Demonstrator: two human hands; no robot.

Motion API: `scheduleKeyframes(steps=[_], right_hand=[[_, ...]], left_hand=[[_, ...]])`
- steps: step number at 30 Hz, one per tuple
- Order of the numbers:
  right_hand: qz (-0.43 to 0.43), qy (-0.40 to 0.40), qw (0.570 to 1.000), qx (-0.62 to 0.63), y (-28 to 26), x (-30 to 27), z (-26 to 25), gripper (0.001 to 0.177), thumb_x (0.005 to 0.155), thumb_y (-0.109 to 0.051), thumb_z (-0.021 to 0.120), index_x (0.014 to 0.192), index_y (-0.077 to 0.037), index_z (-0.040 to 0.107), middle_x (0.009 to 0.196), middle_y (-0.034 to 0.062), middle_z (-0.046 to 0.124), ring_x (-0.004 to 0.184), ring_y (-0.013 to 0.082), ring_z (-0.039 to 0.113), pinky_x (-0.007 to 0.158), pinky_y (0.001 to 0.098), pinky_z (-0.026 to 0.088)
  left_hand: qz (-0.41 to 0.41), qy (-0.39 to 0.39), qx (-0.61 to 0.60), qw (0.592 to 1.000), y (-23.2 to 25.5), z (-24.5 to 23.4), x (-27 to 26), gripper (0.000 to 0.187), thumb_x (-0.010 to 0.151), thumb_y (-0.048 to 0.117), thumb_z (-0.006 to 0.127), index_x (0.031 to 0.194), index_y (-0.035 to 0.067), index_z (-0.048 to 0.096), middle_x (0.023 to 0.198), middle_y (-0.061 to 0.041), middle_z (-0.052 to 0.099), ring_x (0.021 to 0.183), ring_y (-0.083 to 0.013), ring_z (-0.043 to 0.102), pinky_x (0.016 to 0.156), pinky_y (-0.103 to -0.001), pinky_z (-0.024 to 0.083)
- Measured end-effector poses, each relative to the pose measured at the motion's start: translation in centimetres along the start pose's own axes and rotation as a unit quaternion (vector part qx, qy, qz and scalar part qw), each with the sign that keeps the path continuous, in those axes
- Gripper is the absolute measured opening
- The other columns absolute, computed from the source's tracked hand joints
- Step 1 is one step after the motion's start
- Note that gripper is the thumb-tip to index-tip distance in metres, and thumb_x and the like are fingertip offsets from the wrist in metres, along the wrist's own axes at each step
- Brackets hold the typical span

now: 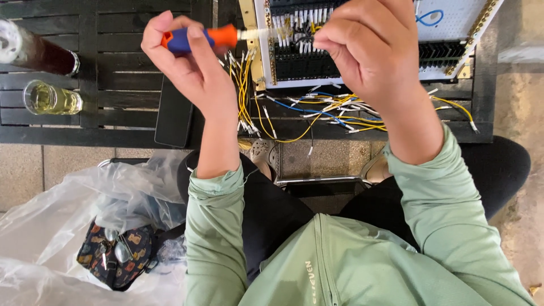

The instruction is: The person sits on a low stool and uses a screwdriver to connect various colored wires into a terminal block inside an open electrical box. They repeatedly insert wire ends into the terminals and tighten the screws to secure the connections.

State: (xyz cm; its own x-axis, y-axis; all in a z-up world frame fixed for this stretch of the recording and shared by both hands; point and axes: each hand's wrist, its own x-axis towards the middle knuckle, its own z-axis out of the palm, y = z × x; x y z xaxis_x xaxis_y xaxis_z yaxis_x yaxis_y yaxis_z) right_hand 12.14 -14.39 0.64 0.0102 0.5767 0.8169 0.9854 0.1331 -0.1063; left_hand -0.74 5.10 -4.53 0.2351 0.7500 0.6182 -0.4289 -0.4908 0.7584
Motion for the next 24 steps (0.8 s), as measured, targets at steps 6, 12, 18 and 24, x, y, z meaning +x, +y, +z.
scheduleKeyframes(steps=[6, 12, 18, 24], right_hand=[[0.008, 0.087, 0.994, -0.071, -0.9, -1.1, 2.3, 0.028, 0.114, -0.016, 0.056, 0.093, -0.004, 0.069, 0.090, 0.0108, 0.068, 0.091, 0.0286, 0.055, 0.085, 0.0410, 0.040], [0.146, 0.053, 0.988, -0.019, -2.1, -5.3, 3.6, 0.015, 0.107, -0.011, 0.071, 0.094, -0.004, 0.074, 0.095, 0.0072, 0.071, 0.093, 0.0309, 0.057, 0.087, 0.0401, 0.040], [0.123, -0.003, 0.984, -0.129, 1.4, -5.9, 2.9, 0.015, 0.104, -0.013, 0.085, 0.094, -0.007, 0.076, 0.095, 0.0037, 0.075, 0.095, 0.0281, 0.054, 0.084, 0.0413, 0.037], [0.031, -0.036, 0.973, -0.227, 6.0, -3.0, 3.8, 0.017, 0.102, -0.011, 0.086, 0.095, -0.025, 0.081, 0.099, -0.0113, 0.074, 0.083, 0.0170, 0.060, 0.080, 0.0362, 0.036]], left_hand=[[-0.171, -0.013, -0.055, 0.984, -2.5, 0.4, -0.5, 0.015, 0.106, 0.007, 0.054, 0.119, 0.012, 0.049, 0.102, -0.014, 0.057, 0.064, -0.0248, 0.075, 0.054, -0.025, 0.061], [-0.430, 0.120, -0.144, 0.883, -3.3, 1.0, -0.4, 0.021, 0.097, 0.016, 0.060, 0.112, 0.010, 0.047, 0.089, -0.022, 0.060, 0.058, -0.0265, 0.067, 0.065, -0.040, 0.066], [-0.537, 0.122, -0.207, 0.809, -4.7, 0.8, -0.7, 0.030, 0.093, 0.011, 0.060, 0.122, 0.008, 0.052, 0.096, -0.023, 0.060, 0.056, -0.0281, 0.059, 0.057, -0.039, 0.057], [-0.519, 0.054, -0.166, 0.837, -3.7, 1.4, -0.2, 0.015, 0.095, 0.002, 0.052, 0.107, 0.010, 0.052, 0.093, -0.018, 0.062, 0.047, -0.0230, 0.049, 0.045, -0.033, 0.040]])
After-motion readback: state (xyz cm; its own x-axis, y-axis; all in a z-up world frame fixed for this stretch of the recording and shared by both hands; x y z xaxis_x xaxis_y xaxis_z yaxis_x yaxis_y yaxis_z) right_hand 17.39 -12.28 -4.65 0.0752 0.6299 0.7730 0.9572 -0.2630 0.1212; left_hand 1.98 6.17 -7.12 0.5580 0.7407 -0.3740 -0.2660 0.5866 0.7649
